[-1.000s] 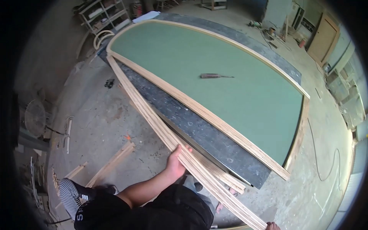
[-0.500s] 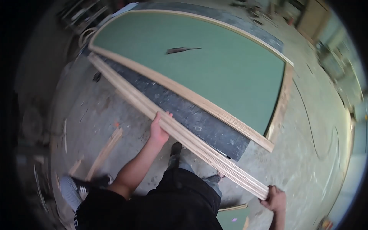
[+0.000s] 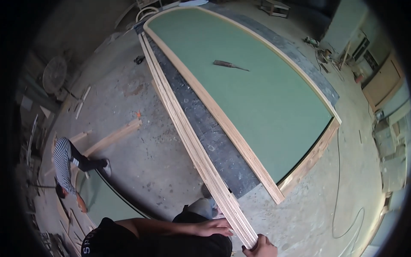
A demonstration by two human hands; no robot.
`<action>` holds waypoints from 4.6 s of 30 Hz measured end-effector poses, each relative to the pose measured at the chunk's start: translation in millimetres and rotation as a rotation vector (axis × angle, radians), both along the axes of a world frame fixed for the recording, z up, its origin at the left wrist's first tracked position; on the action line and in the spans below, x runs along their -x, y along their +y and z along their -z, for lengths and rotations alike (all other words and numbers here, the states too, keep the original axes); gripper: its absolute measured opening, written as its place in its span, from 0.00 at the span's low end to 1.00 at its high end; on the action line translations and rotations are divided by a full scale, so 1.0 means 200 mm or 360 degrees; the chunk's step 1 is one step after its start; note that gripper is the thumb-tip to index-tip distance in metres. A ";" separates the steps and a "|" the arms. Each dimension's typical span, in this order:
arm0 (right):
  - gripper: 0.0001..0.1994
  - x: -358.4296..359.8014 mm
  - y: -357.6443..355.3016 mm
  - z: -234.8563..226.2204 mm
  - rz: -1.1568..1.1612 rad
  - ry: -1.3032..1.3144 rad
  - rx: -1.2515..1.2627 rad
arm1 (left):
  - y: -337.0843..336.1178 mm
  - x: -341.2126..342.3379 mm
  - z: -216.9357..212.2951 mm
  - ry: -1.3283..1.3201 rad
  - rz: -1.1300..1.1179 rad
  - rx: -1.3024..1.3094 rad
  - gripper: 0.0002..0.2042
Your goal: Assembling and securing wooden frame components using power tools.
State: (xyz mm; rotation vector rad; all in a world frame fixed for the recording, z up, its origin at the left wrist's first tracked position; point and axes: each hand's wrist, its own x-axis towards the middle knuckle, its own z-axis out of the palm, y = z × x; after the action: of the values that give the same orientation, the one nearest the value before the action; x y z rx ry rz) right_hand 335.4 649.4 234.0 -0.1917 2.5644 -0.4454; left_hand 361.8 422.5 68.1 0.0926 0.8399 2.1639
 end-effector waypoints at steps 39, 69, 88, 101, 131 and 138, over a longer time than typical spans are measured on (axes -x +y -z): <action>0.33 0.32 0.79 -0.46 -0.0331 -0.1381 0.2387 | 0.93 0.14 -1.17 -0.0261 -0.1713 0.0013 0.20; 0.34 0.41 0.74 -0.46 -0.0128 -0.1742 0.2351 | 0.91 0.14 -1.29 -0.0253 -0.1977 0.0508 0.19; 0.28 0.39 0.75 -0.53 -0.1210 0.0000 0.1482 | 0.95 0.13 -1.22 -0.0186 -0.1843 0.0168 0.21; 0.35 0.29 0.67 -0.43 -0.0448 -0.1346 0.2332 | 0.95 0.11 -1.23 -0.0209 -0.1863 -0.0163 0.23; 0.44 0.34 0.66 -0.59 -0.0525 -0.1418 0.2259 | 0.93 0.14 -1.33 -0.0121 -0.1775 -0.0104 0.23; 0.19 0.34 0.64 -0.65 -0.0521 -0.1231 0.2305 | 0.97 0.17 -1.41 -0.0166 -0.1837 -0.0040 0.23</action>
State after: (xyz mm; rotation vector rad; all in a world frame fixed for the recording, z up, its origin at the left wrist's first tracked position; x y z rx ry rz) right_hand 266.6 777.2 363.2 -0.7256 1.0457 -1.7215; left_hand 328.5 616.1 350.1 -0.6376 0.9099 3.1886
